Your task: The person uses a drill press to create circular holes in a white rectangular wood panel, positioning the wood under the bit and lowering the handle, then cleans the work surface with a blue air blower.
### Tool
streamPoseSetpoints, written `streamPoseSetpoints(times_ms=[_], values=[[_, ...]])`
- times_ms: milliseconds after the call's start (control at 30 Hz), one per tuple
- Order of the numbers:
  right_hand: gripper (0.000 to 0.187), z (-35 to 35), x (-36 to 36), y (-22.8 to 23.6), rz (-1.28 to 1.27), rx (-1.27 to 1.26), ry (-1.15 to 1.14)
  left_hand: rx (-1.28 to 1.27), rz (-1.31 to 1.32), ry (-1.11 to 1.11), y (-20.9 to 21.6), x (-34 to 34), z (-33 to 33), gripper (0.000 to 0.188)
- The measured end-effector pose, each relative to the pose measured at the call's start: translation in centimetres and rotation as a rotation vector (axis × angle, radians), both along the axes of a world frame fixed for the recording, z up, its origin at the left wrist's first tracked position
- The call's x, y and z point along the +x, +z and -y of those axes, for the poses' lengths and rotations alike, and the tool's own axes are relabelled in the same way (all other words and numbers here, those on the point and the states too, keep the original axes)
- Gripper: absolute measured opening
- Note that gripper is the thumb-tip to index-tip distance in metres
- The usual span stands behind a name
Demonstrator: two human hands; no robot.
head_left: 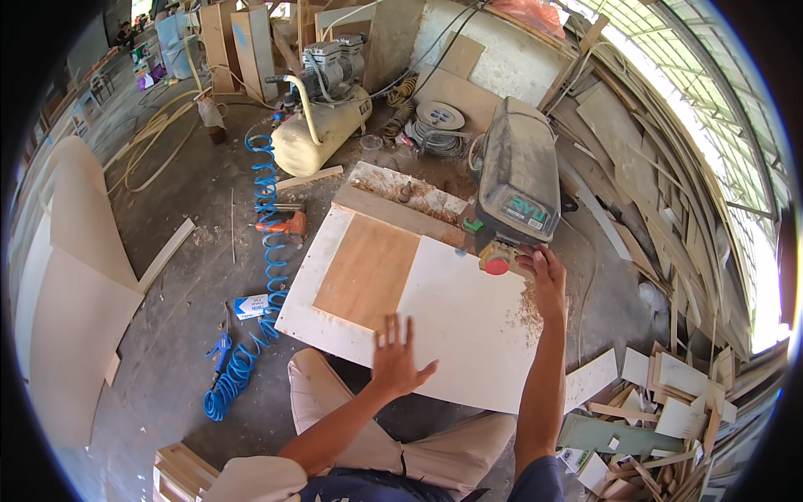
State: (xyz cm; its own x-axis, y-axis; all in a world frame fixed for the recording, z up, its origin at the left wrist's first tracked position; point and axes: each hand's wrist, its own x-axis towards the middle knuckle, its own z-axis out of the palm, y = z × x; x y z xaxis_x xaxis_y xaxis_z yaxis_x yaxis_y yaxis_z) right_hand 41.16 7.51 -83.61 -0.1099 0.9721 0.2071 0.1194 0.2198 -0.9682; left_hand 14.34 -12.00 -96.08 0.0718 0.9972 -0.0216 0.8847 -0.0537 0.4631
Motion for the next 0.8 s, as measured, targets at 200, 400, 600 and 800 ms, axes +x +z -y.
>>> streamPoseSetpoints(times_ms=[200, 400, 600, 800], values=[[0.042, 0.3, -0.5, 0.3, 0.016, -0.01, 0.004, -0.02, -0.074, -0.007, -1.2, 4.1, -5.2, 0.109], [0.035, 0.4, 0.1, 1.4, 0.014, -0.056, 0.061, -0.037, -0.079, 0.02, -1.4, 4.7, -5.3, 0.111], [0.035, -1.8, 0.9, -0.3, 0.016, -0.177, 0.11, -0.066, -0.091, 0.028, -0.7, 4.5, -5.4, 0.111], [0.042, -7.2, 2.9, -4.0, -0.295, -0.118, -0.101, -0.095, -0.098, 0.026, 0.0, 4.7, -5.7, 0.111]])
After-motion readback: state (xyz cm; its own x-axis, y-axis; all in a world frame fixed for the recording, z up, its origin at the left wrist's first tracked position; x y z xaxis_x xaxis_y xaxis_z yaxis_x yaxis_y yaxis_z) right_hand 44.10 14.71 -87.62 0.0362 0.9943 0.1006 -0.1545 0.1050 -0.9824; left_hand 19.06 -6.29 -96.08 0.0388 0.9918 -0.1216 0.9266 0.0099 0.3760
